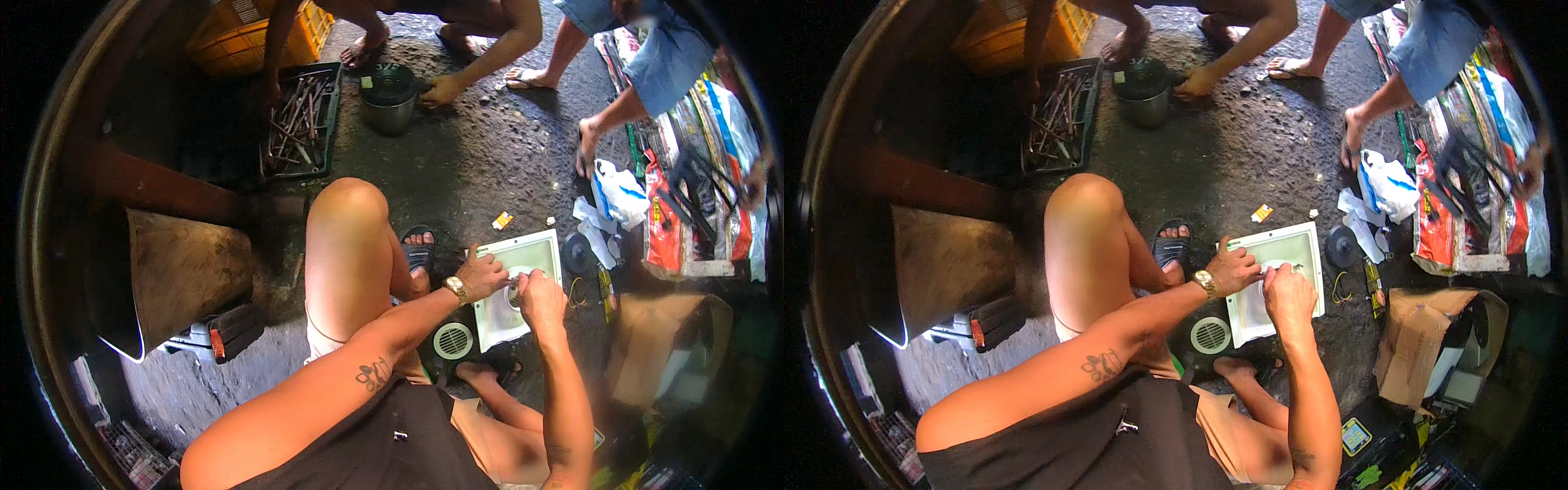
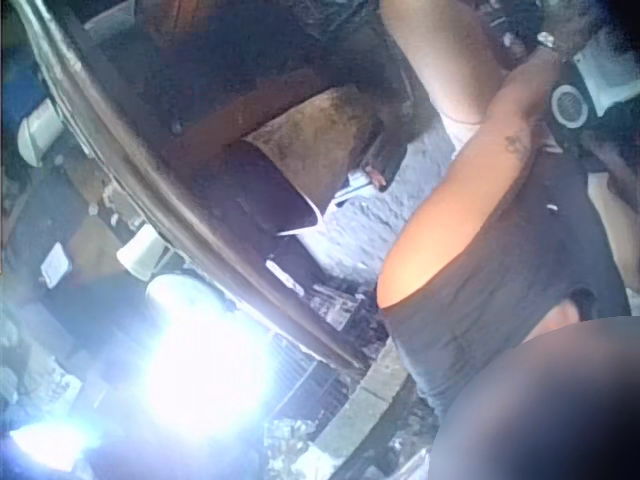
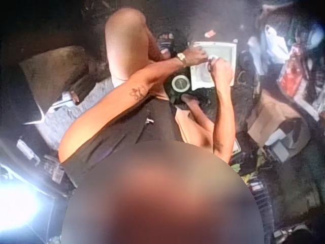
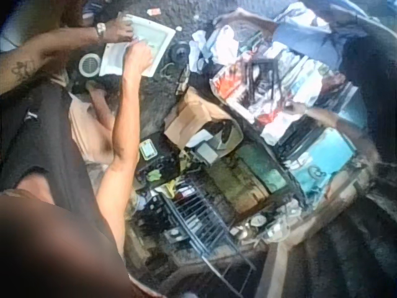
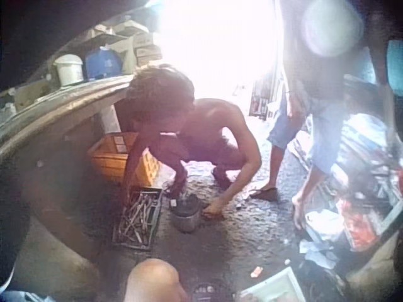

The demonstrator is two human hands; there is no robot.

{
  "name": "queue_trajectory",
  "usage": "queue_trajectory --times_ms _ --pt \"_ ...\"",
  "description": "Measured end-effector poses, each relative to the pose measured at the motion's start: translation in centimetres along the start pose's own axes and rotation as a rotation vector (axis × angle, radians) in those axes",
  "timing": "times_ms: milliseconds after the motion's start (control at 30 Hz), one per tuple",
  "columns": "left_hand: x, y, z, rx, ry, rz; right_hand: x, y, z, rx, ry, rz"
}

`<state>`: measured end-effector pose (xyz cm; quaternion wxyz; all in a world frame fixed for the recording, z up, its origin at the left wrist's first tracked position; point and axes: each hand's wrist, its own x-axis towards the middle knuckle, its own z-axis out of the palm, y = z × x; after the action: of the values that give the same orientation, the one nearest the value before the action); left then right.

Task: The person sits on the floor and uses a screwdriver to remove screws from a white square electronic device, then detaches the cover to expose the internal fan and motor. The person continues to manipulate the device and its components while seated.

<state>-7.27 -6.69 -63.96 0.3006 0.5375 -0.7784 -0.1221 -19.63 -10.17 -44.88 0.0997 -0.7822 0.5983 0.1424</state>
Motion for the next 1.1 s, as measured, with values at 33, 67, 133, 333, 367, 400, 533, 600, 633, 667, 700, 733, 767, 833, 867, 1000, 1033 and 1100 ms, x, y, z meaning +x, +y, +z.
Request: queue_trajectory --times_ms 33,67,133,333,367,400,533,600,633,667,700,733,767,833,867,1000,1033,1100 --pt "-0.1 -0.1 0.0 -0.002 0.012 0.019 -0.3 0.1 0.2 -0.002 -0.002 -0.029" --pt "-0.2 -0.1 0.0 -0.004 0.024 0.038 -0.4 0.1 0.5 0.014 -0.002 -0.047" --pt "-0.1 -0.3 0.0 0.024 -0.029 0.030 -0.5 0.1 0.9 0.045 -0.004 -0.072" --pt "1.1 0.7 -0.6 -0.022 -0.030 -0.012 -0.2 2.9 0.8 0.008 0.141 -0.516" --pt "1.0 0.5 -0.6 -0.014 -0.059 -0.017 -0.2 2.5 0.5 -0.008 0.076 -0.512" --pt "0.9 0.3 -0.6 -0.025 -0.082 -0.022 -0.3 2.4 0.0 0.009 0.008 -0.472" --pt "1.2 0.5 -0.7 -0.006 -0.091 0.006 -0.4 2.1 -1.6 0.121 -0.091 -0.177" --pt "1.0 0.8 -0.8 0.012 -0.092 0.026 -0.4 2.5 -0.5 0.114 -0.104 -0.110" --pt "0.9 0.8 -0.8 0.020 -0.063 0.027 -0.4 2.3 -0.3 0.132 -0.090 -0.106" --pt "0.9 0.9 -0.9 0.027 -0.033 0.027 -0.3 2.2 -0.2 0.151 -0.076 -0.103" --pt "1.1 1.0 -0.8 0.050 -0.035 0.020 -0.3 2.4 -0.2 0.152 -0.070 -0.114" --pt "1.1 1.0 -0.8 0.058 -0.046 0.025 -0.3 2.5 -0.3 0.139 -0.094 -0.150" --pt "1.2 1.0 -0.9 0.065 -0.056 0.031 -0.2 2.7 -0.5 0.127 -0.117 -0.187" --pt "1.4 1.0 -0.7 0.046 -0.046 0.041 -0.3 3.3 -0.8 0.068 -0.115 -0.305" --pt "1.4 0.9 -0.7 0.042 -0.055 0.027 -0.2 4.0 -0.7 0.020 -0.090 -0.386" --pt "1.2 1.0 -0.5 0.038 -0.073 0.015 0.4 4.8 -0.5 0.085 -0.166 -0.395" --pt "1.2 0.9 -0.7 0.043 -0.085 0.017 0.6 4.7 -0.8 0.199 -0.219 -0.344" --pt "0.9 0.5 -0.6 0.038 -0.040 -0.010 1.0 3.7 -1.5 0.090 -0.234 -0.252"
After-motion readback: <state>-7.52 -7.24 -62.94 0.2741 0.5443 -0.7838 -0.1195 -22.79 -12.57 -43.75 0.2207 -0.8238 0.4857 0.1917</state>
